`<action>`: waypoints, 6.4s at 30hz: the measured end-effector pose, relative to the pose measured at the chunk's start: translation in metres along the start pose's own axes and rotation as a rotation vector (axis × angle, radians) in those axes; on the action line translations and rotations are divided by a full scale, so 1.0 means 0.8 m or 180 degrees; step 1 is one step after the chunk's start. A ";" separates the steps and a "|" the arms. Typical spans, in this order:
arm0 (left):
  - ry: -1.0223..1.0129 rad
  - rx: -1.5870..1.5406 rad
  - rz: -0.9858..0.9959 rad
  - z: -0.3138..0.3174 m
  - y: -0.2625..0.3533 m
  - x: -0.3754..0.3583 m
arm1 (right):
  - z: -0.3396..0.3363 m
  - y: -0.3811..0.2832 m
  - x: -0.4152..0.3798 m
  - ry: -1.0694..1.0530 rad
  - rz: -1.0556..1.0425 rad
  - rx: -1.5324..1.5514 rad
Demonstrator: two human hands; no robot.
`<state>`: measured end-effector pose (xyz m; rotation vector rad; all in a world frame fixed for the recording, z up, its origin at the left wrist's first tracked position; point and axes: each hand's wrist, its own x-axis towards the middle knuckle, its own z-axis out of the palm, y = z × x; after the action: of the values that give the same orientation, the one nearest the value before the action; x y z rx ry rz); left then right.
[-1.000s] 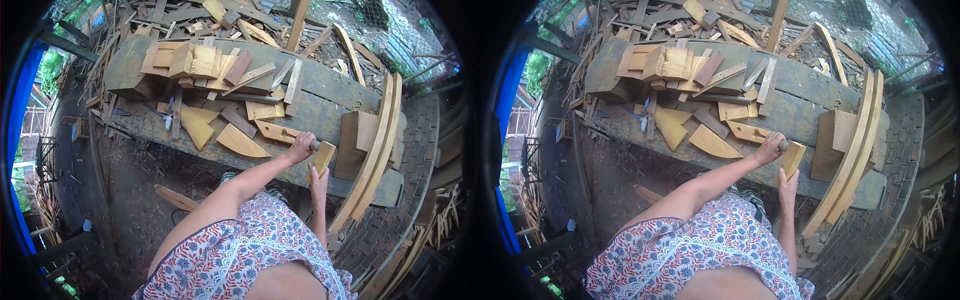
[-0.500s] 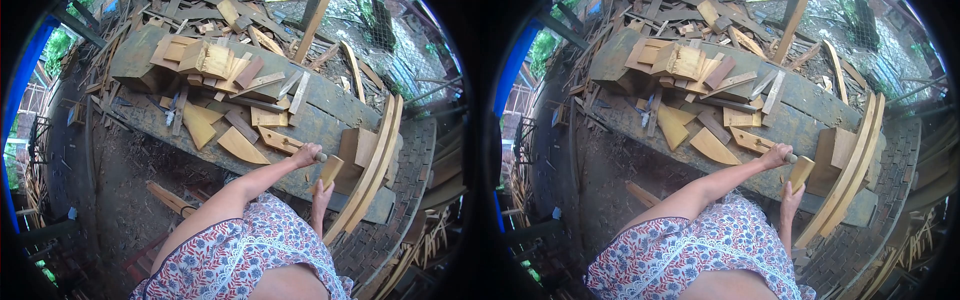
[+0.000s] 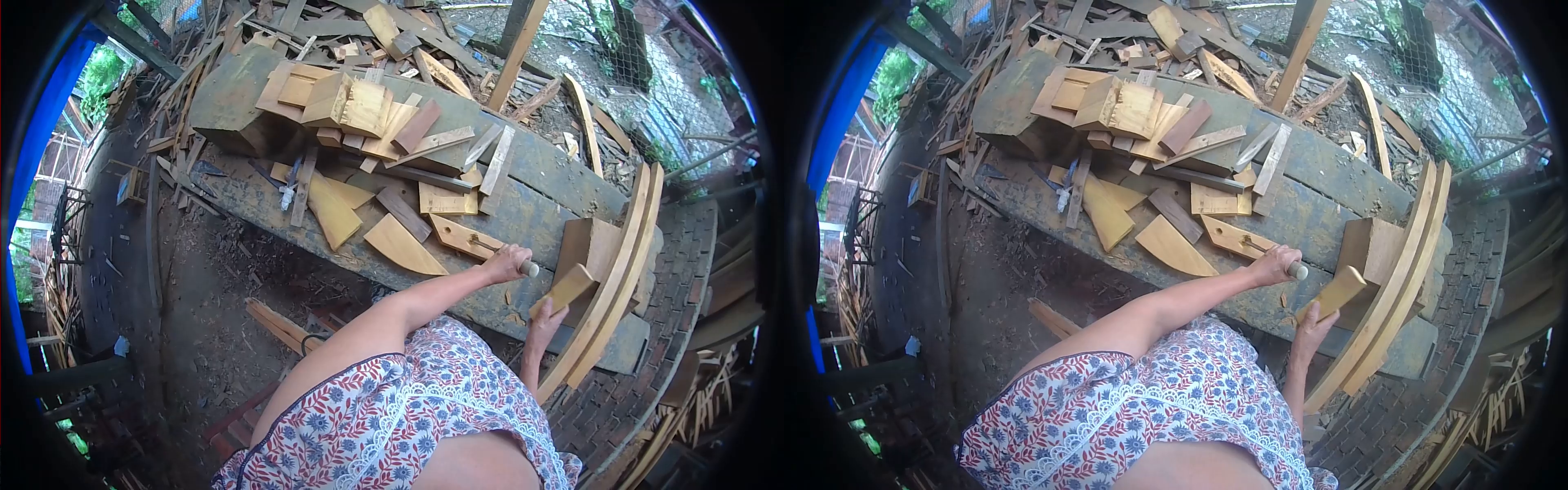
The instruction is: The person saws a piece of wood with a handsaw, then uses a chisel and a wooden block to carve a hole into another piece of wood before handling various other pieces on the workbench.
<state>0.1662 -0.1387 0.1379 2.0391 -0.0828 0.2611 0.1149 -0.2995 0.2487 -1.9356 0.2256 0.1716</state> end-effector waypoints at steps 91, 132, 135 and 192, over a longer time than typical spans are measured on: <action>0.2259 -0.1153 -0.1756 -0.139 -0.036 -0.046 | 0.098 -0.171 0.064 -0.2209 -0.1409 -0.1785; 0.1467 -0.0293 -0.0865 -0.130 0.000 -0.030 | 0.060 -0.184 0.055 -0.1092 -0.1710 -0.0961; 0.1859 0.0062 -0.0675 -0.122 -0.003 -0.035 | 0.102 -0.199 0.047 -0.1723 -0.1877 -0.2019; 0.1084 -0.0639 -0.0392 -0.084 0.011 -0.004 | 0.003 -0.075 0.001 -0.0892 -0.1016 -0.1406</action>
<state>0.1513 -0.0836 0.1743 1.7680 0.2191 0.4978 0.1301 -0.2760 0.3017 -2.3222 -0.3337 0.2952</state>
